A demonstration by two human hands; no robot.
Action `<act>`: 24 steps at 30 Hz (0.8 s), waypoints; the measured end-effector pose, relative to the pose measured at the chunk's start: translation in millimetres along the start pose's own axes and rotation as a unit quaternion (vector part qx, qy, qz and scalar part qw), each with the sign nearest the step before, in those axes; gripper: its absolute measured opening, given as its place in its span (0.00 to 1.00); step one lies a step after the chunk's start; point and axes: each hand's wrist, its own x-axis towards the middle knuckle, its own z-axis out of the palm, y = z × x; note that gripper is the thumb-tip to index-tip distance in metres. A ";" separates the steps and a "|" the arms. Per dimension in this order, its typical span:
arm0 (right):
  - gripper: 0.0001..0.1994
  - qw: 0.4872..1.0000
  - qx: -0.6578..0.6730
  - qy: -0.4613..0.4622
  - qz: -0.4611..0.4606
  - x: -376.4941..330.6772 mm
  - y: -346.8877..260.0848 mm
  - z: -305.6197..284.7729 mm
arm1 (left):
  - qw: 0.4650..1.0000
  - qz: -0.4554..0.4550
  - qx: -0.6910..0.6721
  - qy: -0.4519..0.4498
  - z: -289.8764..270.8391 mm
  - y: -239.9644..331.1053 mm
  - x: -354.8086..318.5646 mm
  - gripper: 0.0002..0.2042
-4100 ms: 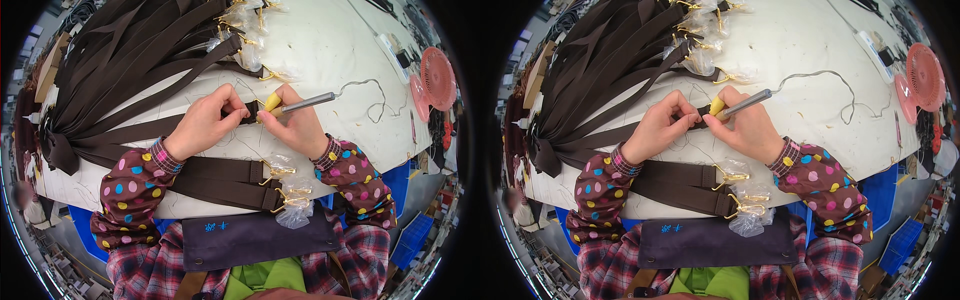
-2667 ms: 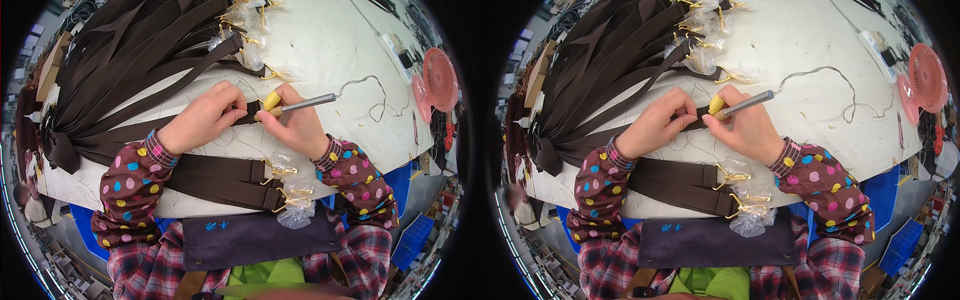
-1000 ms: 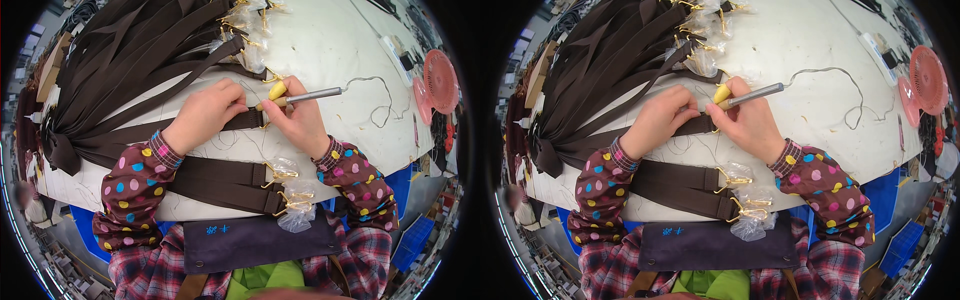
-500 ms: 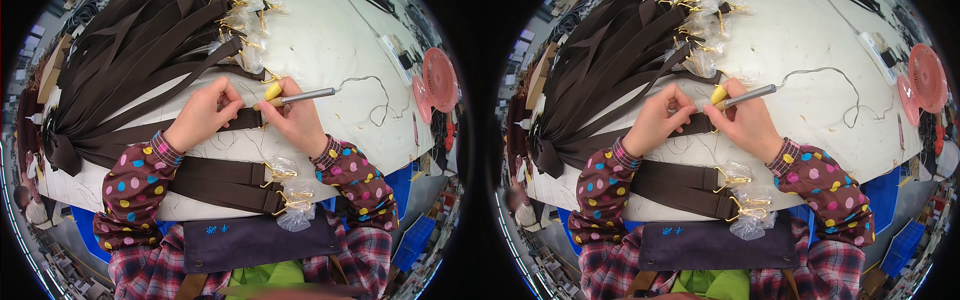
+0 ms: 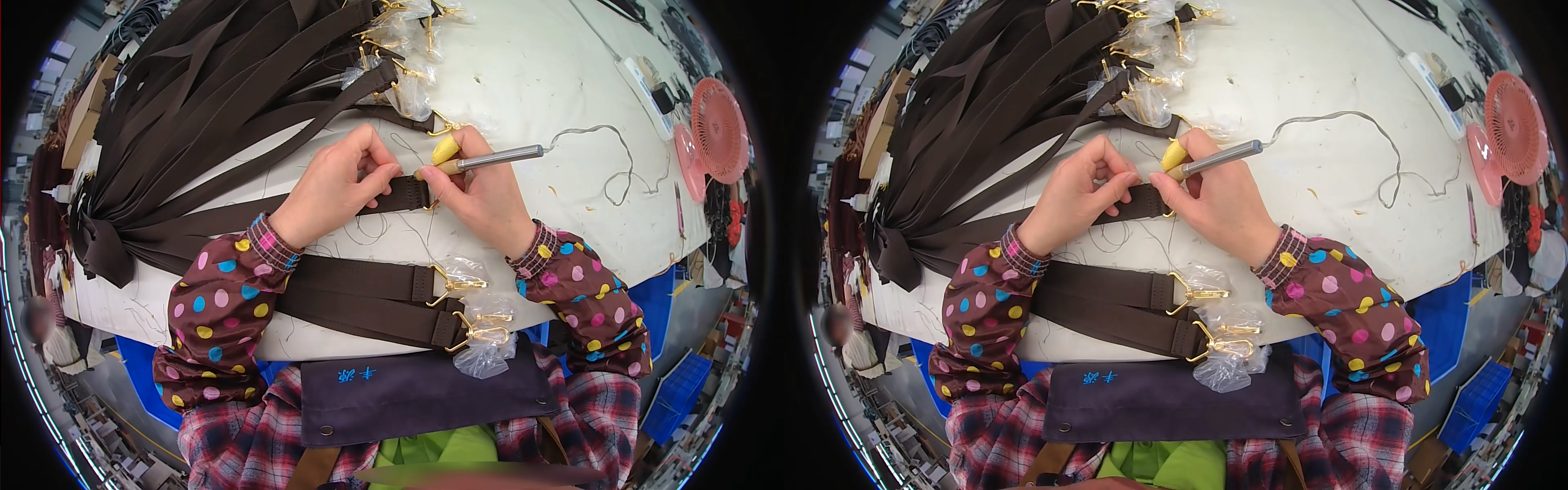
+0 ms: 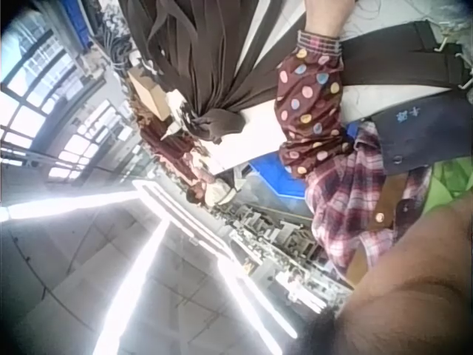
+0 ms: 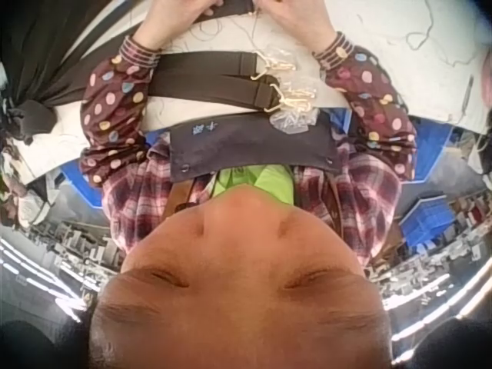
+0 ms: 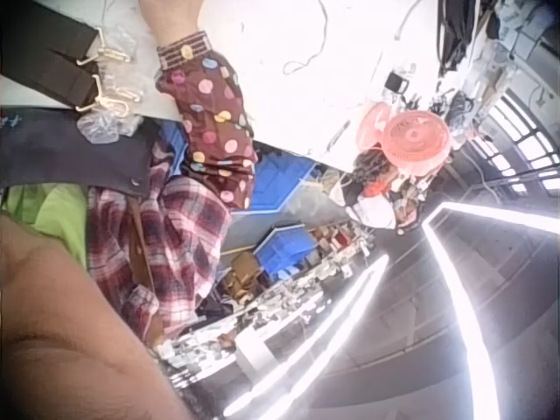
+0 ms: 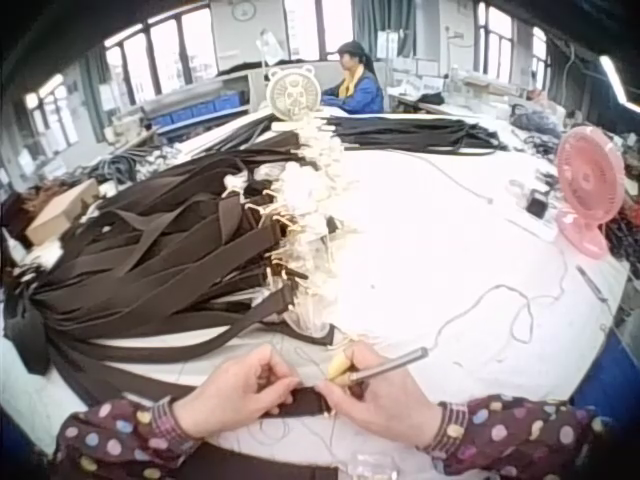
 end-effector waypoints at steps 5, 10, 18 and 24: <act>0.12 1.000 -0.004 -0.003 0.000 -0.1 0.1 0.8 | 1.000 0.002 -0.026 0.011 0.4 -1.8 -0.8 0.07; 0.11 1.000 -0.019 0.001 0.004 -2.6 -3.9 -2.6 | 0.985 0.077 0.131 0.076 -11.0 6.0 -7.3 0.07; 0.10 0.994 0.060 0.073 -0.054 -2.6 -1.0 -5.6 | 0.874 0.186 0.439 0.094 -2.6 12.6 -24.1 0.15; 0.09 0.991 0.062 0.077 -0.089 -3.8 -7.7 -11.1 | 0.888 0.151 0.424 0.094 5.5 18.1 -22.8 0.15</act>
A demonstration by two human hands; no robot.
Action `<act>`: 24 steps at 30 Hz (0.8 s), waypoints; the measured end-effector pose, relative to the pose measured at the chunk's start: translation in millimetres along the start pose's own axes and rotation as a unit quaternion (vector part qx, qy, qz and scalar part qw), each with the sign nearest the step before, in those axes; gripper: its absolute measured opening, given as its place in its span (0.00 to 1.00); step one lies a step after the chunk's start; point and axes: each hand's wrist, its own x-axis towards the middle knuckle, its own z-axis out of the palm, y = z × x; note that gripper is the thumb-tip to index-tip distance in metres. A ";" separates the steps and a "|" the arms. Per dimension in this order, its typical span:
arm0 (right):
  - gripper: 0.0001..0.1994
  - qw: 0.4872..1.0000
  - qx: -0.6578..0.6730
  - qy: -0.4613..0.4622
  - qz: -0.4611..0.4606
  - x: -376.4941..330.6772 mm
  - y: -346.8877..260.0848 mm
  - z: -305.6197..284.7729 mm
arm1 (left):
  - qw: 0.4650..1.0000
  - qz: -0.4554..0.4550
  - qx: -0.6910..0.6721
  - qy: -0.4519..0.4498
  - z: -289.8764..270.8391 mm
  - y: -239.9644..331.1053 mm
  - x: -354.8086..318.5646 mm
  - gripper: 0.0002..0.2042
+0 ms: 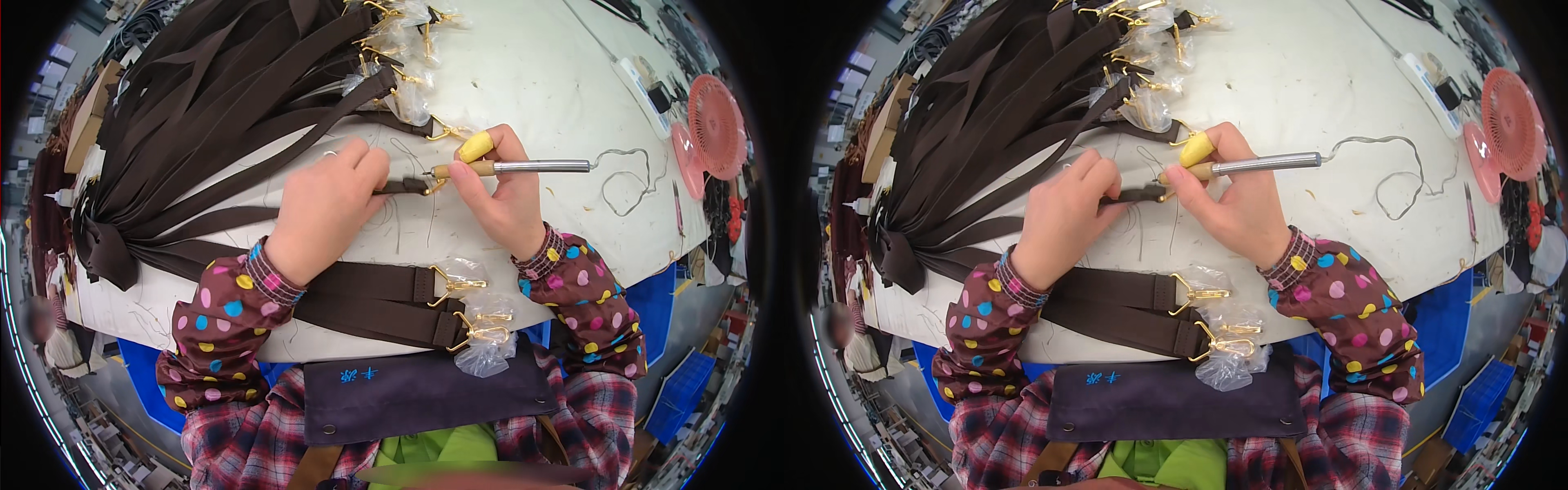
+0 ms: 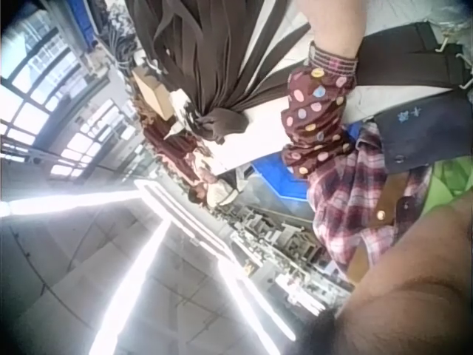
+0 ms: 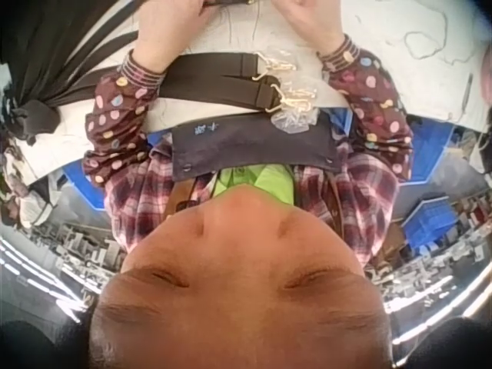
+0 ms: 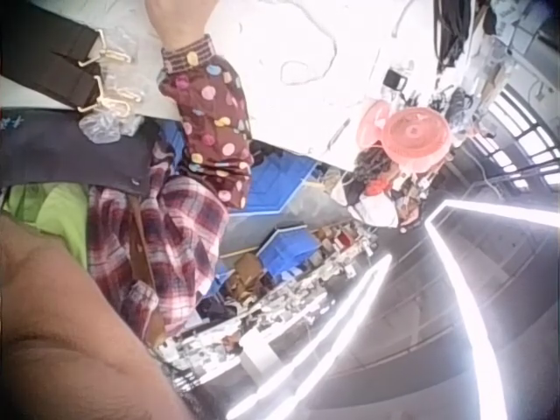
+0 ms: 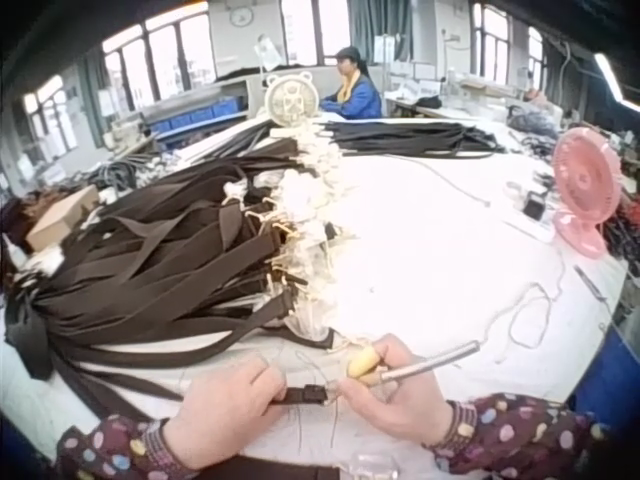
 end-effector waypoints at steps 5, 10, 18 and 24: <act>0.09 0.999 0.018 -0.046 0.003 -3.3 -2.8 -0.7 | 0.998 -0.015 -0.050 -0.038 7.3 0.6 -1.8 0.15; 0.10 0.996 -0.008 -0.088 0.024 -5.5 -0.8 2.2 | 0.981 -0.037 -0.167 -0.092 1.6 -2.4 4.6 0.14; 0.11 0.990 -0.013 -0.103 0.091 -5.5 2.1 4.7 | 0.954 -0.031 -0.273 -0.121 2.0 -14.4 8.6 0.09; 0.11 0.991 -0.013 -0.097 0.088 -6.8 8.1 6.2 | 0.895 -0.140 -0.379 -0.188 2.2 -16.4 10.0 0.05</act>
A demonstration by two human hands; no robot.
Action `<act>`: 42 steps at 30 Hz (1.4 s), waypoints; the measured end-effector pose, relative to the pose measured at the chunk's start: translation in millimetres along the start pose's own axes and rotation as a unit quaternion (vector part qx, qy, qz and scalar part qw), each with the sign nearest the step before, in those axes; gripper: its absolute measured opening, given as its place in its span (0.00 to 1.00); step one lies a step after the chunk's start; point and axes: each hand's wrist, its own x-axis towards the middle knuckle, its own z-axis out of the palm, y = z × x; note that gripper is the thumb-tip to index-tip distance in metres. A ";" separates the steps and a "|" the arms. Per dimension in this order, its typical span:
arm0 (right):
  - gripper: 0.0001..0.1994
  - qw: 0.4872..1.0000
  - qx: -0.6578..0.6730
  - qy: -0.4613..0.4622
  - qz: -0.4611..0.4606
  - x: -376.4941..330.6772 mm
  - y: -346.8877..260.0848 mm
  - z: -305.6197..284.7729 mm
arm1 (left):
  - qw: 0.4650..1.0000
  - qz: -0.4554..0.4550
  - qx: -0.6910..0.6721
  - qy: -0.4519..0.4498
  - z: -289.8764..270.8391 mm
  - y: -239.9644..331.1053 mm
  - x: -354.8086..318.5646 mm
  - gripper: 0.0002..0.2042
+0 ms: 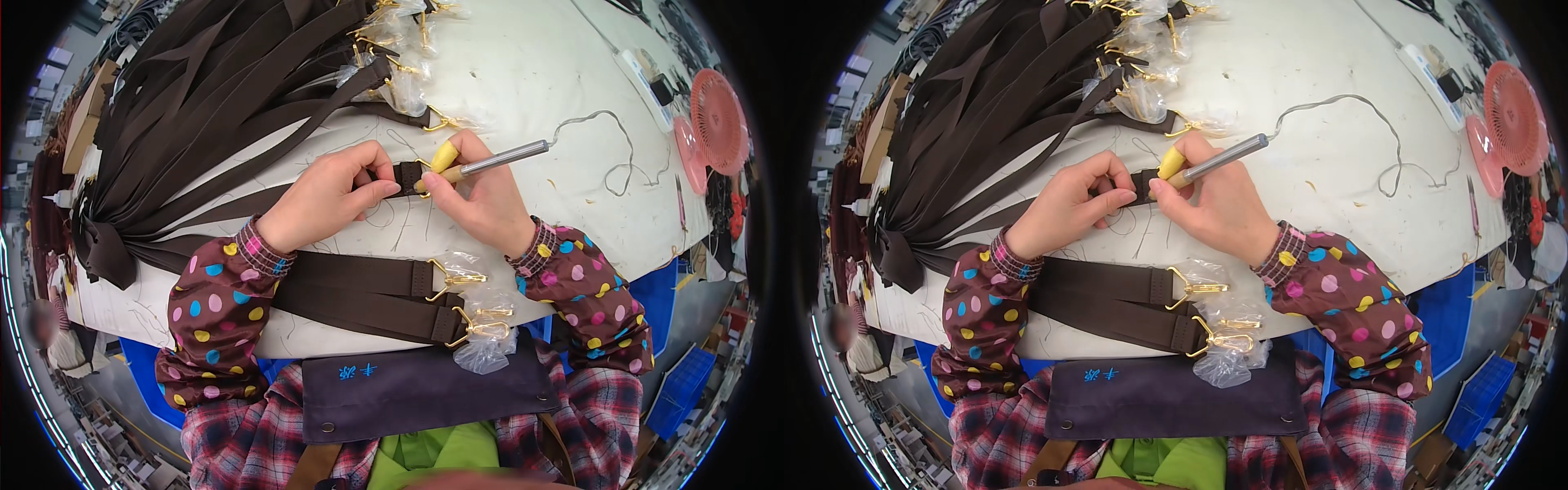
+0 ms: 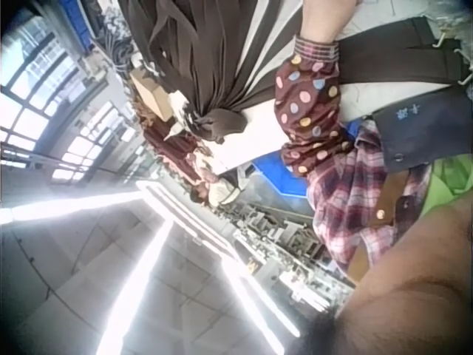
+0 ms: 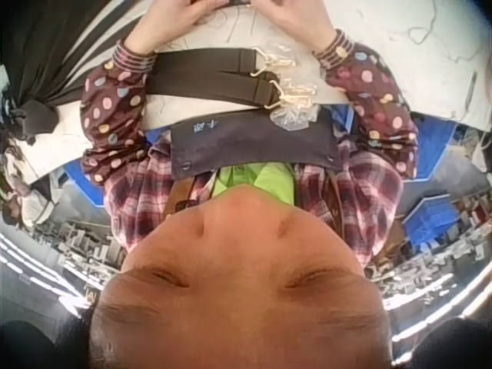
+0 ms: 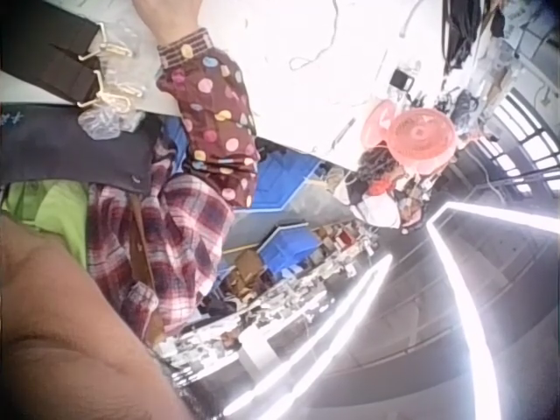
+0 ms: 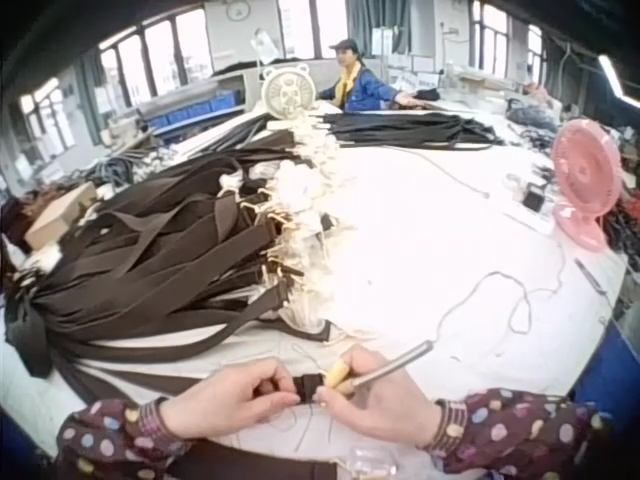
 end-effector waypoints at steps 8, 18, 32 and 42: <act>0.11 1.000 0.004 0.002 0.001 0.6 3.8 2.9 | 1.000 -0.004 0.010 0.003 0.1 1.0 -0.7 0.05; 0.11 1.000 -0.016 0.002 -0.009 1.7 2.8 2.7 | 1.000 -0.001 0.019 0.003 -0.6 0.3 1.0 0.06; 0.09 0.993 0.038 0.112 -0.021 5.0 3.9 -6.4 | 0.969 0.108 0.217 0.041 4.1 19.0 21.1 0.11; 0.10 0.997 0.020 0.065 0.033 9.3 0.4 -3.4 | 0.994 0.003 -0.092 0.054 1.7 -5.4 25.2 0.07</act>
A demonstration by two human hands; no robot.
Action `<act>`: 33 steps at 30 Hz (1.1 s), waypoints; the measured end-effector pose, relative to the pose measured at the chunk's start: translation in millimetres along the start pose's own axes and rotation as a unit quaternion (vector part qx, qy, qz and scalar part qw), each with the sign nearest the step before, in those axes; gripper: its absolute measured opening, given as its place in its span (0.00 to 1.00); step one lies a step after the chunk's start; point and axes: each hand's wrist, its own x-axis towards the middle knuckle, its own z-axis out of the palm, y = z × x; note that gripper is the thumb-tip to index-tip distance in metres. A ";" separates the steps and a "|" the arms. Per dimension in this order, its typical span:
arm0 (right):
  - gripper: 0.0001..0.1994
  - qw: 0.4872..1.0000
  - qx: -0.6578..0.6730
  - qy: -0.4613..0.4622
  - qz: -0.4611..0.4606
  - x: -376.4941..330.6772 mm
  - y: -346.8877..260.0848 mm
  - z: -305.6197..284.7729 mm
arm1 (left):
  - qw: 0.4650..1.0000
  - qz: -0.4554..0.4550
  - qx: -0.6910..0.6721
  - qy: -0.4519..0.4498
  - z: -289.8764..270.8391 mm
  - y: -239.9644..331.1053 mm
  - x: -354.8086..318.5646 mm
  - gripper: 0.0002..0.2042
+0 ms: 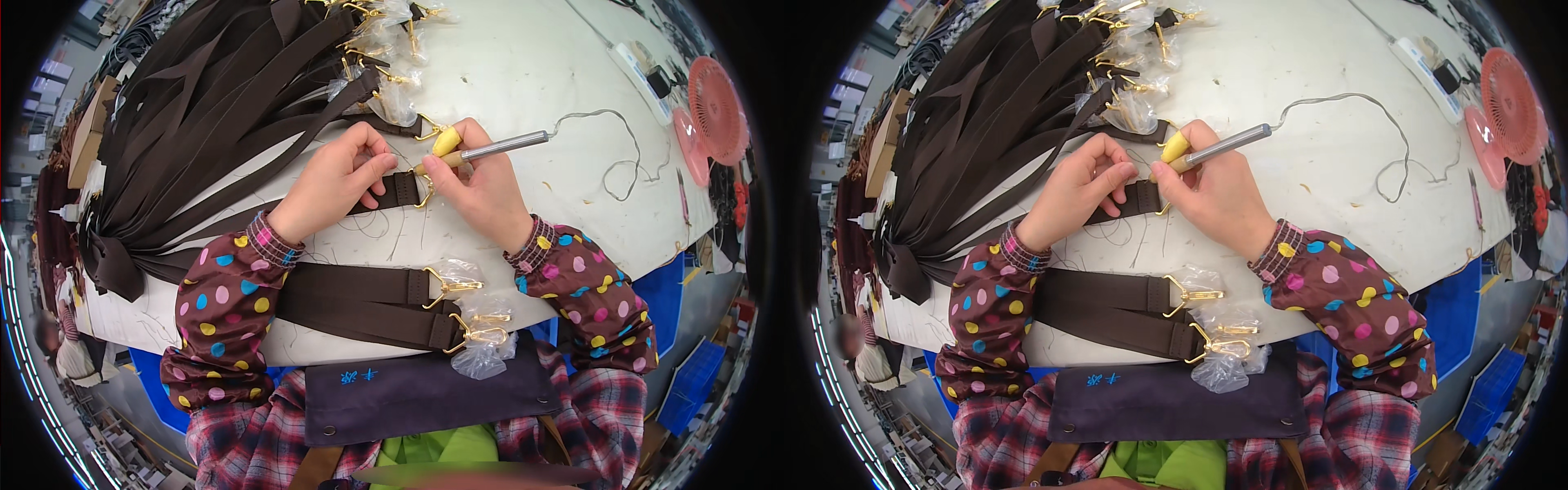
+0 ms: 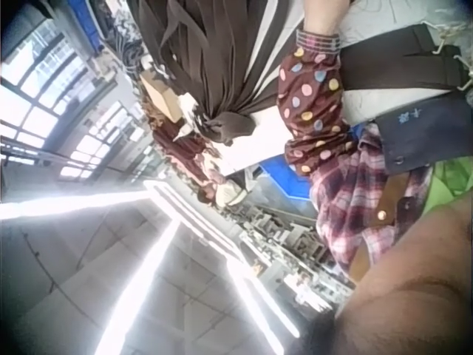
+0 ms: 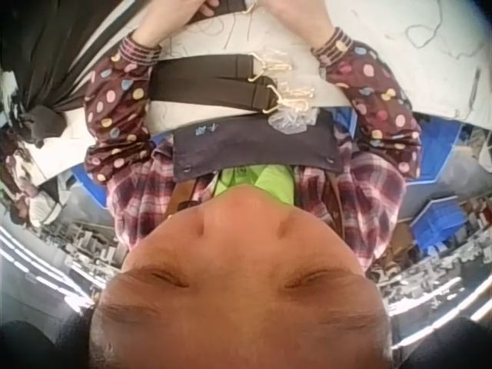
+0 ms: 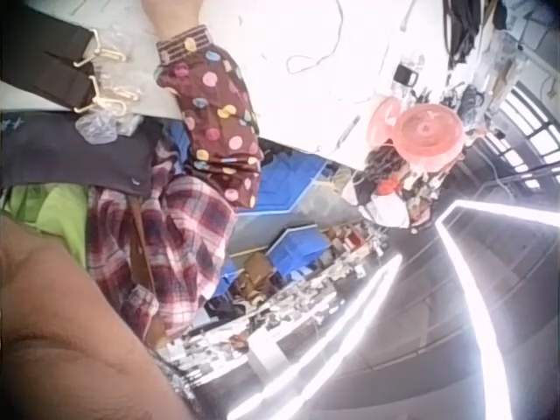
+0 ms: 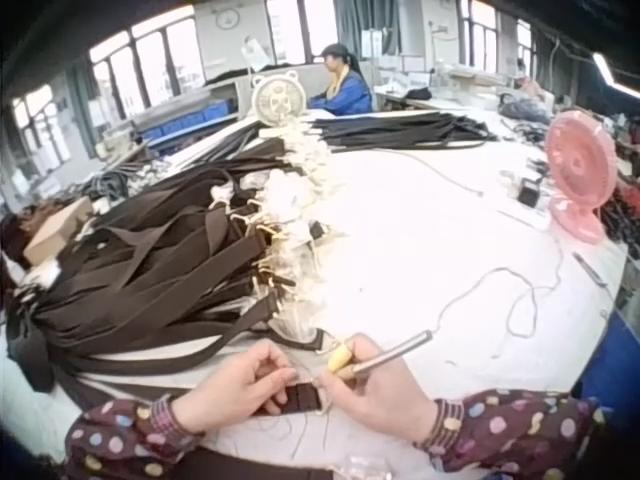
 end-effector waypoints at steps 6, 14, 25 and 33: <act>0.11 0.999 -0.038 -0.014 -0.005 2.0 4.5 1.5 | 0.998 0.011 -0.058 0.006 3.3 0.8 -0.7 0.07; 0.11 0.999 -0.047 -0.016 -0.008 2.1 6.2 2.7 | 0.999 0.005 -0.053 0.002 3.0 0.2 -0.3 0.06; 0.11 1.000 -0.008 -0.001 -0.013 -1.0 3.3 2.1 | 0.956 0.078 0.277 0.057 -13.0 13.6 -16.2 0.06; 0.10 0.999 -0.013 -0.017 -0.041 -14.7 -7.5 -3.9 | 0.913 0.204 0.349 -0.057 -6.1 25.7 -18.0 0.10</act>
